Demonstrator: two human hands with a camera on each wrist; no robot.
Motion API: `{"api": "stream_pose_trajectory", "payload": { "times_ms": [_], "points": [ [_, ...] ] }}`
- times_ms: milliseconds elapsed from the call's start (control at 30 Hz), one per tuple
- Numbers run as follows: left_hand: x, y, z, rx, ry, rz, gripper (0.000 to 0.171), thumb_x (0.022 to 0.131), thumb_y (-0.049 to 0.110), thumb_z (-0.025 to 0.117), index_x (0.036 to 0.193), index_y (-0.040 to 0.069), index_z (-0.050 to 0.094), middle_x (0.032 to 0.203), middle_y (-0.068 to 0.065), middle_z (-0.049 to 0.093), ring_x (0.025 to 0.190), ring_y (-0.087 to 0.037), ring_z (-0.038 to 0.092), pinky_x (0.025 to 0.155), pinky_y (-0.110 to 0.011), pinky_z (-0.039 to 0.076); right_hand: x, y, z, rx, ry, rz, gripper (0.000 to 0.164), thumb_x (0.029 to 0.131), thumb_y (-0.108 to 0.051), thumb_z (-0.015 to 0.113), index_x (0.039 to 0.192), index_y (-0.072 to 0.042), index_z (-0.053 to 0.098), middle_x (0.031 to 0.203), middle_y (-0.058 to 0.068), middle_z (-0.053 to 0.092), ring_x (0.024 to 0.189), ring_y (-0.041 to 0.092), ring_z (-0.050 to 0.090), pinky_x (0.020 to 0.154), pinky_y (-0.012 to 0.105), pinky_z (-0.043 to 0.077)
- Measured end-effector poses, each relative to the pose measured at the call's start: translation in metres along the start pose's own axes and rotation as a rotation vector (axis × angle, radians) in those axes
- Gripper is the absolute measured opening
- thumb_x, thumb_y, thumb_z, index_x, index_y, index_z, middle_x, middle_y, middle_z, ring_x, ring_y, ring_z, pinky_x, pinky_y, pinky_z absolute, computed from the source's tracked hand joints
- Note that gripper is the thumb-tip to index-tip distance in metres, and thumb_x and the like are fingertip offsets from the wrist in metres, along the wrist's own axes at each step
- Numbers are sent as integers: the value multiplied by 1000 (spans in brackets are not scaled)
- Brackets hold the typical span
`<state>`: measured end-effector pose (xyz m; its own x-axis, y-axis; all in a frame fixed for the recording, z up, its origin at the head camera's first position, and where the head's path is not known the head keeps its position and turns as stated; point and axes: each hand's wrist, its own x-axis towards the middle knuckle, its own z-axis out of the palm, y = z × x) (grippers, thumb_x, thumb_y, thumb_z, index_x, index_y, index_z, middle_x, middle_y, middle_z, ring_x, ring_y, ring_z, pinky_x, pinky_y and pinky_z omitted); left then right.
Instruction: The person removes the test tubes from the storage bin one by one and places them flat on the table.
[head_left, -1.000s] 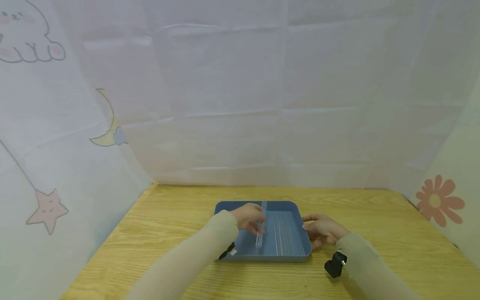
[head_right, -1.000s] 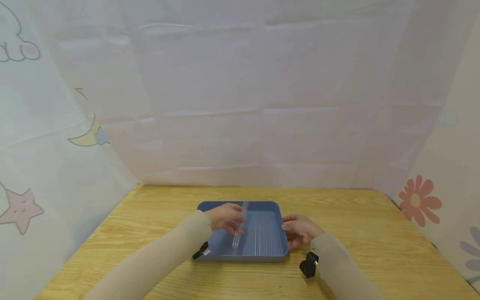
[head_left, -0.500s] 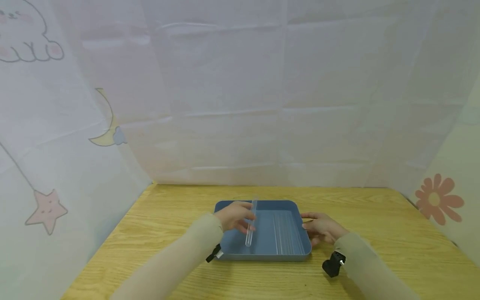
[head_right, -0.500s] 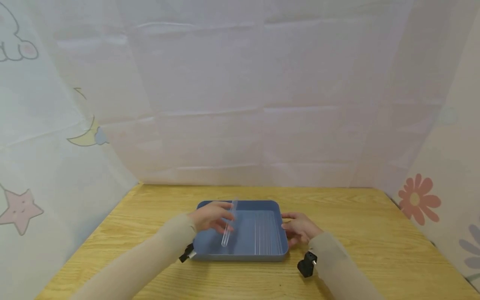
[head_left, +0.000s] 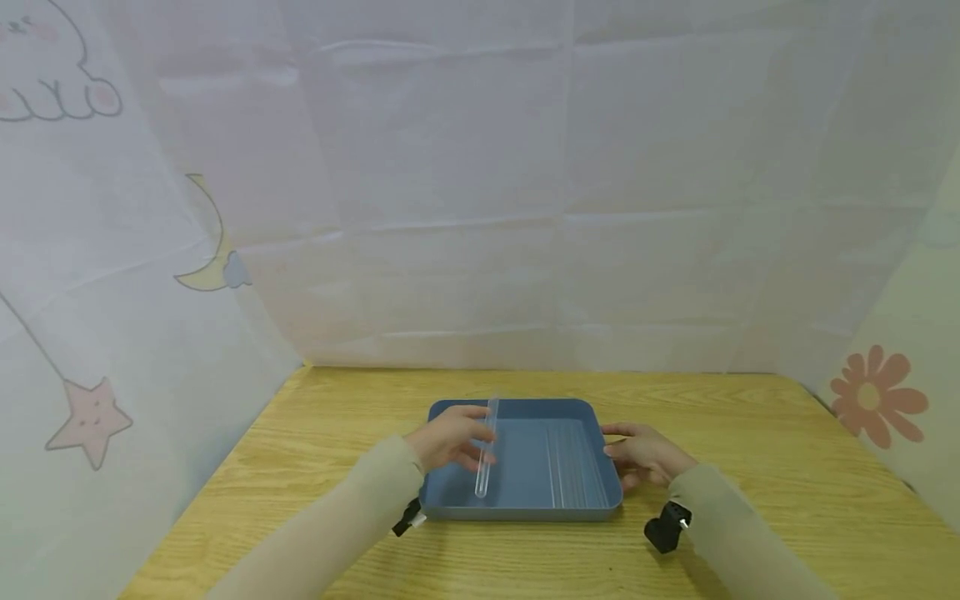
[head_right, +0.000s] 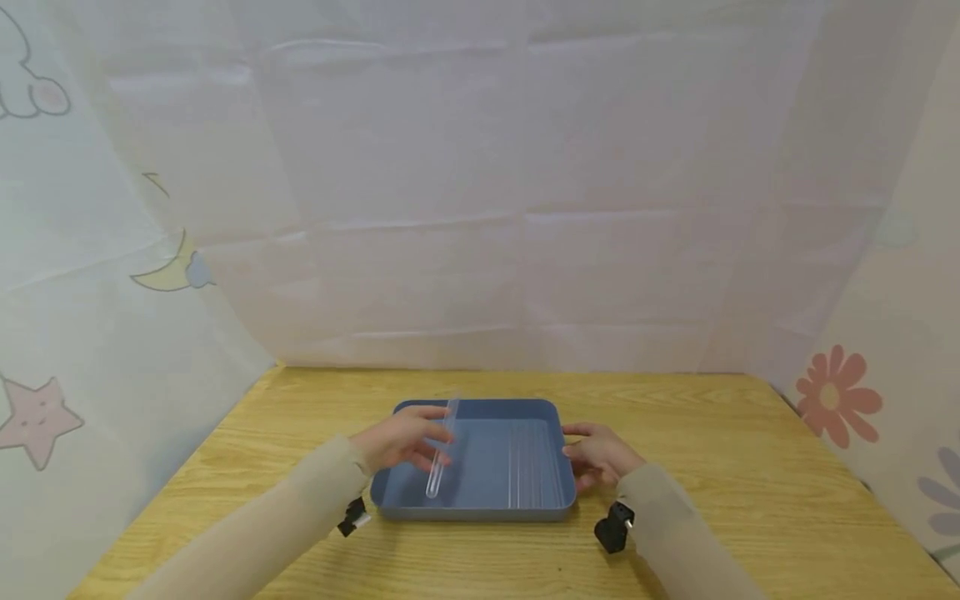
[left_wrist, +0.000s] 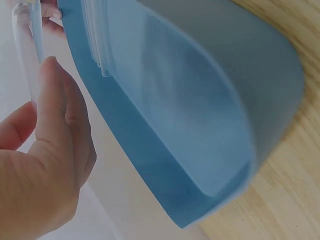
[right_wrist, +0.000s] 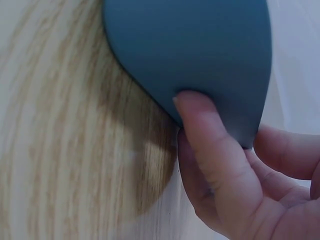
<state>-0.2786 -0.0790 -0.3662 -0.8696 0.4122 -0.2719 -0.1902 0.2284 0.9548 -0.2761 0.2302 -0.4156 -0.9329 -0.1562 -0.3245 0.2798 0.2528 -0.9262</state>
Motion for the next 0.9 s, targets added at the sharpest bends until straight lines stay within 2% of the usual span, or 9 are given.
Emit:
{"api": "stream_pose_trajectory", "payload": {
  "times_ms": [167,600,900],
  "points": [
    [-5,-2,-4,2,30,-2,60,96,2,56,150,-2,30,134,-31,50,81,-27,70,52,-27,54,-1,0,-1,14,-27,-13,52,97,6,49,144,13,27,102,18,65,86,26,66,63,43,58],
    [-15,-10,-15,29,65,-3,60,97,4,55,151,-1,30,133,-30,52,84,-30,70,54,-28,54,0,1,-2,11,-18,0,51,97,5,49,143,13,29,105,19,64,84,24,65,65,44,58],
    [-21,-19,-24,27,99,-13,60,95,4,56,150,0,32,131,-29,53,74,-22,69,55,-30,55,0,1,-2,15,-13,0,50,97,5,49,143,13,30,105,20,64,85,25,65,67,46,58]
  ]
}}
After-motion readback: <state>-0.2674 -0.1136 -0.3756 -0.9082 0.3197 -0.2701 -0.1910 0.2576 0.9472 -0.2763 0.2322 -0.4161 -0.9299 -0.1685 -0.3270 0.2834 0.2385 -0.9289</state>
